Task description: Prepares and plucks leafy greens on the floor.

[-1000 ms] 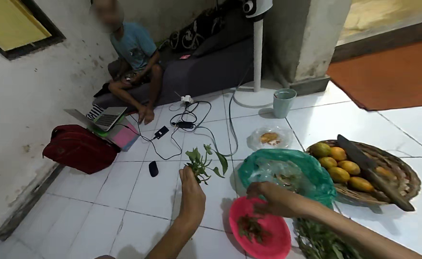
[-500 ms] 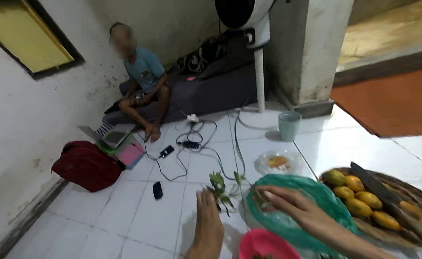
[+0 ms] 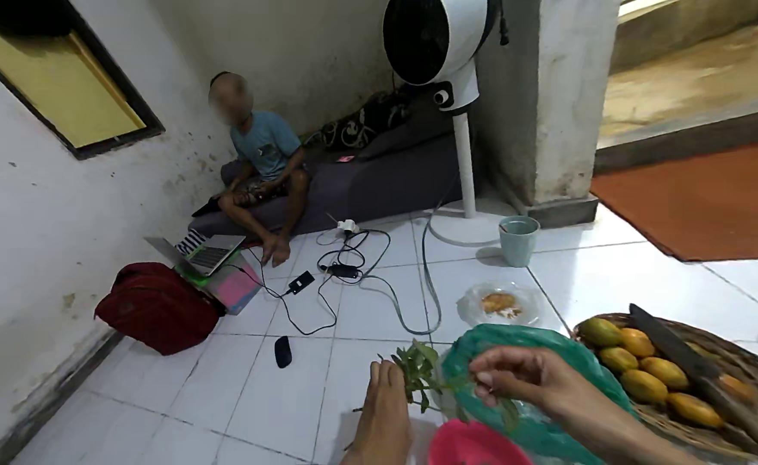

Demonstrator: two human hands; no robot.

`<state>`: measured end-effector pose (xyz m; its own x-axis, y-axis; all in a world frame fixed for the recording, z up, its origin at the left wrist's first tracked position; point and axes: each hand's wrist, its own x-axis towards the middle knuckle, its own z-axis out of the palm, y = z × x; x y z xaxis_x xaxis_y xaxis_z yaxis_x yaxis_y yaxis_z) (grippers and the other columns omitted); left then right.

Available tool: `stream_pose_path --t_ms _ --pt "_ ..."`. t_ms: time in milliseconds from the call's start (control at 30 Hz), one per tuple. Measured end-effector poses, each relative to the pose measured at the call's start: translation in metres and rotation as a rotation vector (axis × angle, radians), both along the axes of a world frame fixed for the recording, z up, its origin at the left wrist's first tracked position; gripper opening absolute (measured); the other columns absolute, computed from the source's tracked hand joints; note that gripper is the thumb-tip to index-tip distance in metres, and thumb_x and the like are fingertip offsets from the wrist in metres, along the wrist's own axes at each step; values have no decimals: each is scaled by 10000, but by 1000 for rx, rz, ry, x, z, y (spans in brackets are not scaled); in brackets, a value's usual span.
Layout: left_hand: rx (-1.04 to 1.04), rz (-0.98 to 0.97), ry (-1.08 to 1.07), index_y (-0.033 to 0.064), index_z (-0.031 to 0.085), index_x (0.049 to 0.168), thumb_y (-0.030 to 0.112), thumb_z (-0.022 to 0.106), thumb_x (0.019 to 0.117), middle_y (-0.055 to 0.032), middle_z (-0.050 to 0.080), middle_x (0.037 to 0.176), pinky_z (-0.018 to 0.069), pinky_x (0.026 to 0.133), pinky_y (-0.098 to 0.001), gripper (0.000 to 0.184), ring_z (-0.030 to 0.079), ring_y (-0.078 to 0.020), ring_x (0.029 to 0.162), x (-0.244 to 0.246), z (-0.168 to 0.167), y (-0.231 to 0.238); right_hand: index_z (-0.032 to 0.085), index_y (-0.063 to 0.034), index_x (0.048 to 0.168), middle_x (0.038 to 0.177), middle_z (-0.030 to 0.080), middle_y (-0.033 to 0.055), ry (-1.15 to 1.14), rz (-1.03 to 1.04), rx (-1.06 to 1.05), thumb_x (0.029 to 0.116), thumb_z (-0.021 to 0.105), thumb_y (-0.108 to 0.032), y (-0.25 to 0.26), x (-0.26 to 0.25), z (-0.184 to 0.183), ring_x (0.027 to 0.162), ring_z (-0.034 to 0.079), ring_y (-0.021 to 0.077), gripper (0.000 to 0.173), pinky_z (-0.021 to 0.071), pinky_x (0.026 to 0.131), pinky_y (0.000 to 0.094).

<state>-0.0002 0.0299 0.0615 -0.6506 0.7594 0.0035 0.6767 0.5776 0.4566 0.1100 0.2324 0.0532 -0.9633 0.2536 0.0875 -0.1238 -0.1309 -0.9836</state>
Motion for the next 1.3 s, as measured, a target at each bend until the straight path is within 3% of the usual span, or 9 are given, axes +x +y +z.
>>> stream_pose_path --t_ms 167,300,767,900,1033,1133,1200,1233,1300 --pt "185 -20 -12 -166 598 1144 -172 490 890 -311 615 1175 480 1026 -485 276 593 -448 1149 -3 -11 -2 698 -35 1014 840 756 -36 -37 -118 -27 907 591 89 5 6 13 724 736 76 195 635 724 241" --pt "184 6 -3 -213 561 1220 -150 491 907 -372 580 1281 419 1114 -510 327 557 -484 1256 2 -6 -5 669 -34 1019 825 742 -47 -65 -118 -43 917 610 85 10 9 22 732 729 62 168 625 732 230" --pt "258 -5 92 -207 587 1117 -152 497 867 -352 615 1127 520 948 -480 271 624 -464 1079 -2 -21 -10 665 -17 1017 871 761 -20 -111 -94 -108 932 597 113 16 7 27 785 746 70 169 627 792 227" --pt "212 -17 2 -212 566 1172 -157 495 879 -359 610 1184 502 997 -483 307 621 -453 1130 -5 -18 -12 702 -1 1051 992 736 14 -91 -215 266 915 668 31 17 3 17 901 697 30 145 576 820 197" --pt "-69 -48 -263 -158 522 1277 -119 456 964 -321 583 1271 471 1050 -453 322 585 -407 1213 -8 -11 -11 735 -31 1180 1239 697 173 282 -310 995 849 722 -189 2 -6 -19 1201 613 384 367 511 977 542" --pt "-142 -205 -325 -141 589 1252 -88 519 953 -290 646 1203 504 1014 -442 311 646 -365 1139 -8 -19 -15 596 -121 1423 1489 551 208 318 10 1218 745 874 -353 -34 -9 -30 1394 490 470 768 353 1108 720" --pt "-103 -289 -305 -136 670 1135 -88 597 905 -280 689 1098 535 948 -444 246 685 -353 1034 -2 -27 -16 400 -122 1585 1597 392 271 85 254 1118 736 923 -207 -55 -9 -42 1426 429 511 1000 270 1137 750" --pt "-67 -309 -300 -126 700 1068 -95 632 876 -273 697 1061 548 912 -436 205 693 -340 988 0 -30 -16 293 -124 1631 1612 348 291 -44 339 1063 810 866 -136 -59 -11 -46 1387 465 520 1001 304 1112 735" --pt "43 -327 -283 -92 735 987 -118 680 814 -241 700 1034 581 825 -360 184 703 -273 915 2 -35 -16 178 -85 1651 1501 455 328 -206 434 929 922 726 -35 -58 -16 -52 1194 597 522 913 442 983 675"
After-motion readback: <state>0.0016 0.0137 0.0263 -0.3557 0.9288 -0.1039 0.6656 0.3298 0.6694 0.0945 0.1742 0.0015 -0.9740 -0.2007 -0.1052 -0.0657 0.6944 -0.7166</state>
